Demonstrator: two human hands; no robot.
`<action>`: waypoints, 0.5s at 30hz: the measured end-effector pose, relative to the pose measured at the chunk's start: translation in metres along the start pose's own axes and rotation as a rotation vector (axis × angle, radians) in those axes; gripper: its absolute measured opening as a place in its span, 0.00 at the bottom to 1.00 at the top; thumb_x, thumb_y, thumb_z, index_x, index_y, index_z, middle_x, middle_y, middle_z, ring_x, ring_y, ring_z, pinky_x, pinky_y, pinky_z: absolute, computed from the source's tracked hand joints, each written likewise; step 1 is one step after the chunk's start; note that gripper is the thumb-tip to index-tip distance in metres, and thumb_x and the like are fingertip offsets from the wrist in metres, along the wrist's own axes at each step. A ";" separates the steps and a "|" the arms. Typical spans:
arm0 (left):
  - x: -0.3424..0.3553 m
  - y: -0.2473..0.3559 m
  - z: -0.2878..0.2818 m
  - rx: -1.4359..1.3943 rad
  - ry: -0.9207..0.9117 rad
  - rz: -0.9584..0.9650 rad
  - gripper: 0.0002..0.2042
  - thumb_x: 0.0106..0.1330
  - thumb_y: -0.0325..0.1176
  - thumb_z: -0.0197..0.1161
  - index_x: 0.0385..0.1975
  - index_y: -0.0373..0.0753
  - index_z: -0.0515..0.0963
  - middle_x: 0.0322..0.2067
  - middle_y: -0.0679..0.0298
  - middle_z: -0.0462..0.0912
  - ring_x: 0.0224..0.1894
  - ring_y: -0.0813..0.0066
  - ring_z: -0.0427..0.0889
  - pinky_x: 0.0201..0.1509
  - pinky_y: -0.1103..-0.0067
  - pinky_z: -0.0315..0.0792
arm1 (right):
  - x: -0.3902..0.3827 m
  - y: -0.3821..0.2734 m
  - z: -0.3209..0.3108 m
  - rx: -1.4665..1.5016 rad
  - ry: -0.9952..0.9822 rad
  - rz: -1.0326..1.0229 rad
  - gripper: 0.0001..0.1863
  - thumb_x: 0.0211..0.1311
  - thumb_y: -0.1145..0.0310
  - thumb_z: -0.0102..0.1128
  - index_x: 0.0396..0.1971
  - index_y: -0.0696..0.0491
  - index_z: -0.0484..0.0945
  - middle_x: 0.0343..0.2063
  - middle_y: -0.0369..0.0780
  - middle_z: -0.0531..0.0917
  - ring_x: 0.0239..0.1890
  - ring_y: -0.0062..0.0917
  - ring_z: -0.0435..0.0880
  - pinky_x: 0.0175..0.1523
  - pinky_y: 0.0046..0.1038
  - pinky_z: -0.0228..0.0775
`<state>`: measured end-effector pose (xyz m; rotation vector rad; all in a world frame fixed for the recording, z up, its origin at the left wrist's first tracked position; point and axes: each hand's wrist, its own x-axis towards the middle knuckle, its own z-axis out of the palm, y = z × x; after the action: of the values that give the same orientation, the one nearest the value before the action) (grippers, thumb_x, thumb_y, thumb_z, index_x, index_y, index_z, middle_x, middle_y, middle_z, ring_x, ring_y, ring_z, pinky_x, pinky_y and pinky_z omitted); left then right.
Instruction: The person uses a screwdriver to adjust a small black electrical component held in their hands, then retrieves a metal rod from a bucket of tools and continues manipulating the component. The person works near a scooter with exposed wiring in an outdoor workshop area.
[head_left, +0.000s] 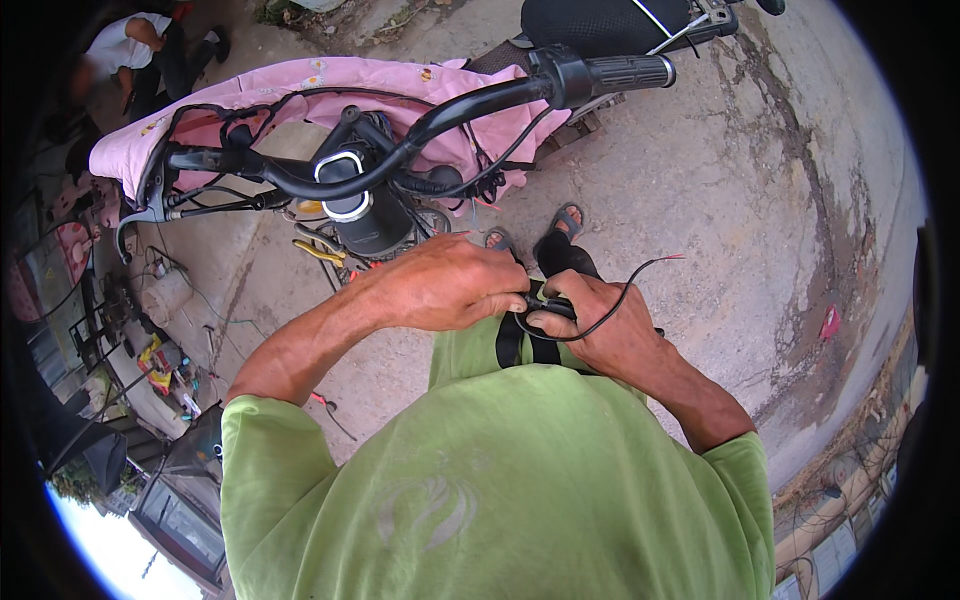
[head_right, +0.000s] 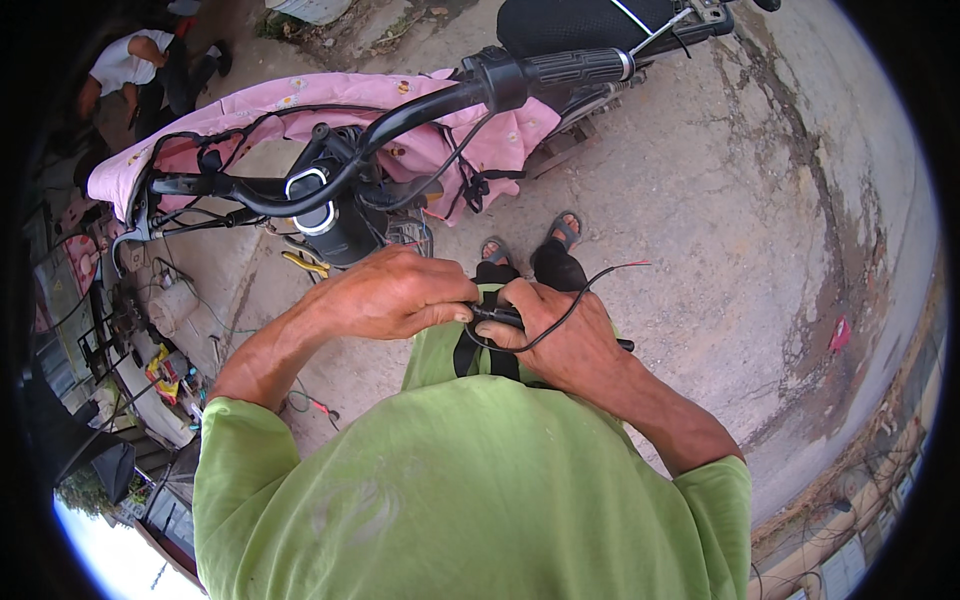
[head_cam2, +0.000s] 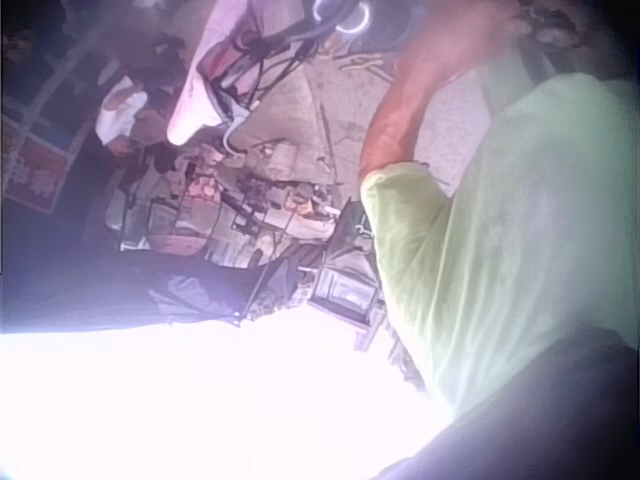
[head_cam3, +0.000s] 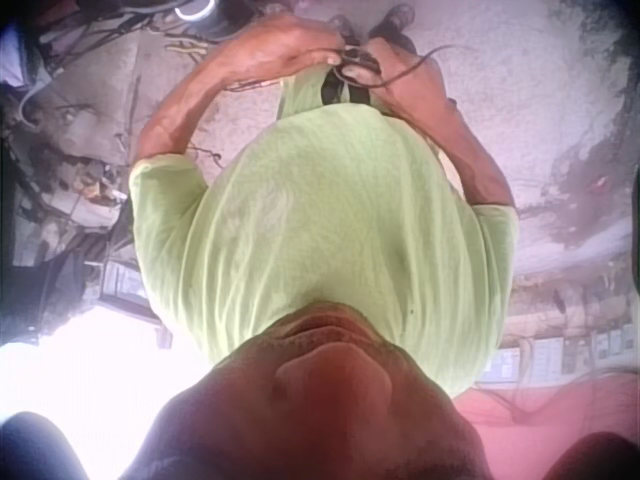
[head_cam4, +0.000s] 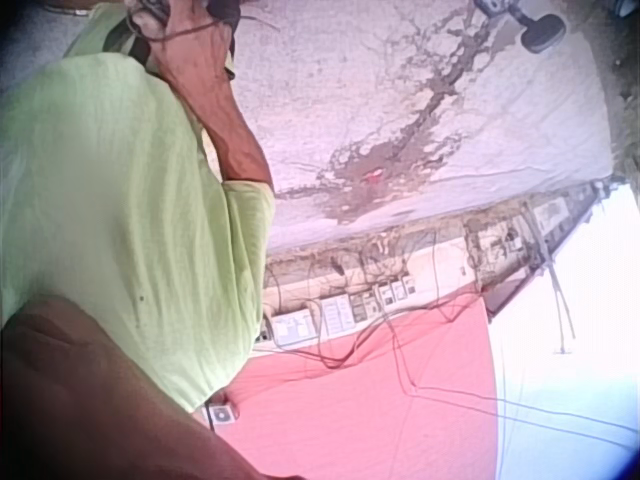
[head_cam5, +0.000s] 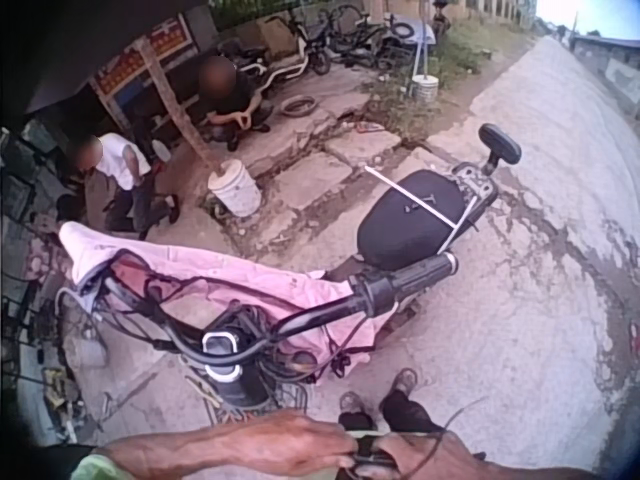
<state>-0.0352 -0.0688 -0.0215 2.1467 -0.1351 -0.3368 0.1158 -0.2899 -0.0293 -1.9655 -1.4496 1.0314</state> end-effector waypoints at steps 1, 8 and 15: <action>0.000 0.002 -0.003 0.003 -0.015 -0.006 0.12 0.74 0.41 0.67 0.45 0.40 0.81 0.34 0.57 0.84 0.38 0.52 0.86 0.38 0.60 0.77 | 0.000 -0.003 -0.004 0.013 -0.008 0.002 0.20 0.67 0.53 0.70 0.40 0.54 0.77 0.29 0.46 0.85 0.32 0.46 0.87 0.36 0.47 0.76; 0.005 0.007 -0.007 -0.031 0.034 -0.066 0.12 0.74 0.42 0.65 0.40 0.39 0.80 0.33 0.54 0.83 0.39 0.47 0.84 0.40 0.55 0.75 | -0.012 0.010 -0.021 0.182 -0.026 -0.063 0.15 0.69 0.63 0.67 0.48 0.55 0.78 0.34 0.49 0.86 0.37 0.50 0.86 0.41 0.48 0.77; 0.009 0.004 -0.003 0.014 0.088 -0.026 0.11 0.73 0.42 0.67 0.42 0.39 0.83 0.32 0.58 0.83 0.35 0.52 0.85 0.37 0.60 0.74 | -0.010 0.017 -0.020 0.165 -0.059 -0.075 0.15 0.69 0.65 0.68 0.51 0.53 0.80 0.36 0.48 0.88 0.38 0.49 0.88 0.41 0.46 0.79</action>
<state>-0.0260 -0.0703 -0.0186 2.1750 -0.0592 -0.2565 0.1407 -0.3035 -0.0275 -1.7655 -1.4096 1.1457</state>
